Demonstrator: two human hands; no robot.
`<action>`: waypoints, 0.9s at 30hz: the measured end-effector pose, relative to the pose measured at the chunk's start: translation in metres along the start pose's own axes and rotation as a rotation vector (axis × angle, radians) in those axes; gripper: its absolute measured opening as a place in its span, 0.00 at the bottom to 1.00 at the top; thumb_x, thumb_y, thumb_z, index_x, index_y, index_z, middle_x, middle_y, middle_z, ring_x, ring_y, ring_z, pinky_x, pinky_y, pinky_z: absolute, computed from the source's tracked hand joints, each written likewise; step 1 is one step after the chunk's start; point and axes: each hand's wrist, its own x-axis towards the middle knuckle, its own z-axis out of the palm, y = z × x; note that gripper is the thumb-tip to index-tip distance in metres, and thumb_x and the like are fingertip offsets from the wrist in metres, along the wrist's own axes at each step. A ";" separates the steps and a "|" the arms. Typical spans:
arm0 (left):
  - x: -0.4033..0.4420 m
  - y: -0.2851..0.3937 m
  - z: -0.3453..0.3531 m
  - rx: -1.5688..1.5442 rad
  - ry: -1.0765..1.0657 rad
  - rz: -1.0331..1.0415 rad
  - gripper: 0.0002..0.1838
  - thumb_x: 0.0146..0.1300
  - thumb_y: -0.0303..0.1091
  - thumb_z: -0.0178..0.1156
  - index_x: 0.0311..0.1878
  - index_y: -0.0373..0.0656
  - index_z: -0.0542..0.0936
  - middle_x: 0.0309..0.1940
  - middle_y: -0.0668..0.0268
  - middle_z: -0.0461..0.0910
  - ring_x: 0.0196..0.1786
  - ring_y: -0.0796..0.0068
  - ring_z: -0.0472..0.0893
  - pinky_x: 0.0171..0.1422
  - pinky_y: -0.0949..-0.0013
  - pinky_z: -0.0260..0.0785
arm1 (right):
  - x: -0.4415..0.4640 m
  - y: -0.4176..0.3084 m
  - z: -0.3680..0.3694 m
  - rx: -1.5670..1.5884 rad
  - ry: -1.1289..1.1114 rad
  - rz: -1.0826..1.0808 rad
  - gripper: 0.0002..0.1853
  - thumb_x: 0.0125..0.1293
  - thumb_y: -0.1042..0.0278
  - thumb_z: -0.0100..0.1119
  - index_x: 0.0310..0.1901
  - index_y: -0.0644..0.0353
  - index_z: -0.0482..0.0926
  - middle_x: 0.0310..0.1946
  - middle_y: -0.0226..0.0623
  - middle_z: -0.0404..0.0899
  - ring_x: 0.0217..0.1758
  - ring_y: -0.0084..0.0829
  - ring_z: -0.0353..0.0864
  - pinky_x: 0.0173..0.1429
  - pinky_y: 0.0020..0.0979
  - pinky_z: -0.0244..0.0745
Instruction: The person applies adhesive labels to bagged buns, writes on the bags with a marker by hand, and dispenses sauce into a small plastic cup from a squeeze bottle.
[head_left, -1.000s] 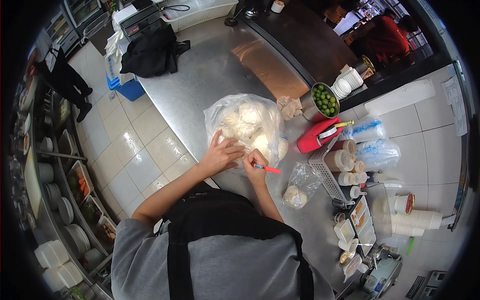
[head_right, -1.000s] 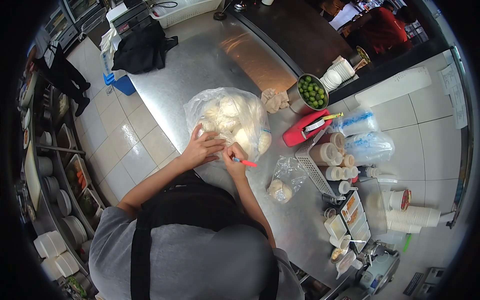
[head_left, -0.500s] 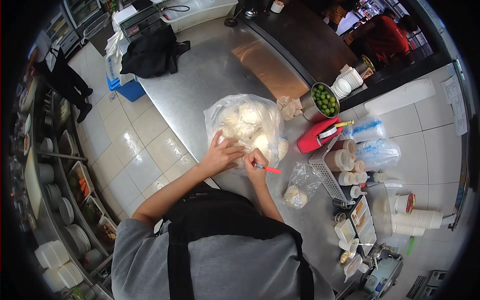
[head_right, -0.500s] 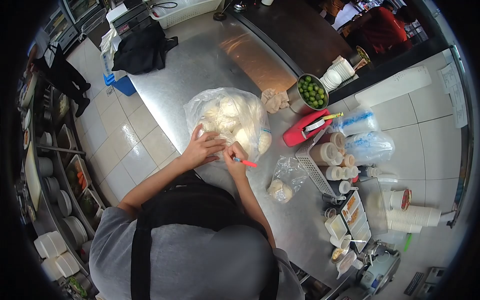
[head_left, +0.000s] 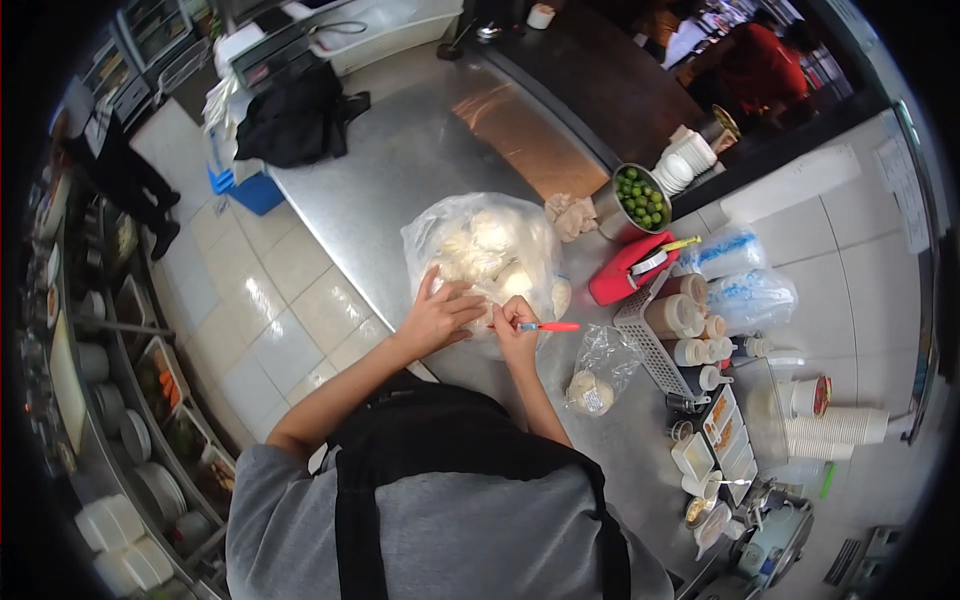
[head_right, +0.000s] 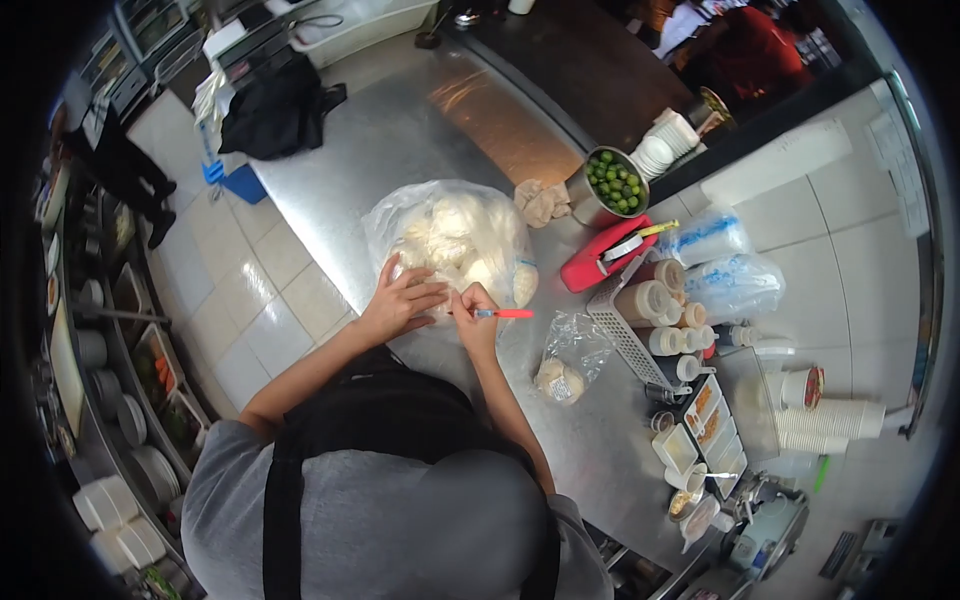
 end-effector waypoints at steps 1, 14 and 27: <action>0.002 0.000 0.000 0.010 0.003 0.011 0.26 0.42 0.41 0.72 0.50 0.55 0.82 0.55 0.80 0.76 0.65 0.71 0.67 0.74 0.37 0.40 | 0.001 -0.024 0.001 0.069 0.016 0.039 0.19 0.61 0.78 0.63 0.21 0.57 0.61 0.18 0.20 0.62 0.21 0.12 0.60 0.24 0.18 0.55; 0.023 0.012 -0.062 0.030 0.031 0.070 0.21 0.49 0.35 0.69 0.50 0.53 0.81 0.59 0.70 0.74 0.67 0.60 0.65 0.74 0.38 0.40 | 0.183 -0.157 -0.275 -0.644 0.532 -0.053 0.17 0.52 0.61 0.73 0.19 0.65 0.78 0.14 0.38 0.78 0.18 0.29 0.82 0.24 0.29 0.74; 0.043 -0.004 -0.104 0.007 0.160 -0.029 0.24 0.53 0.35 0.67 0.56 0.49 0.78 0.64 0.60 0.67 0.68 0.55 0.62 0.73 0.40 0.42 | 0.226 -0.102 -0.282 -1.147 0.919 -0.360 0.15 0.51 0.63 0.72 0.34 0.66 0.81 0.20 0.41 0.81 0.22 0.37 0.82 0.33 0.35 0.78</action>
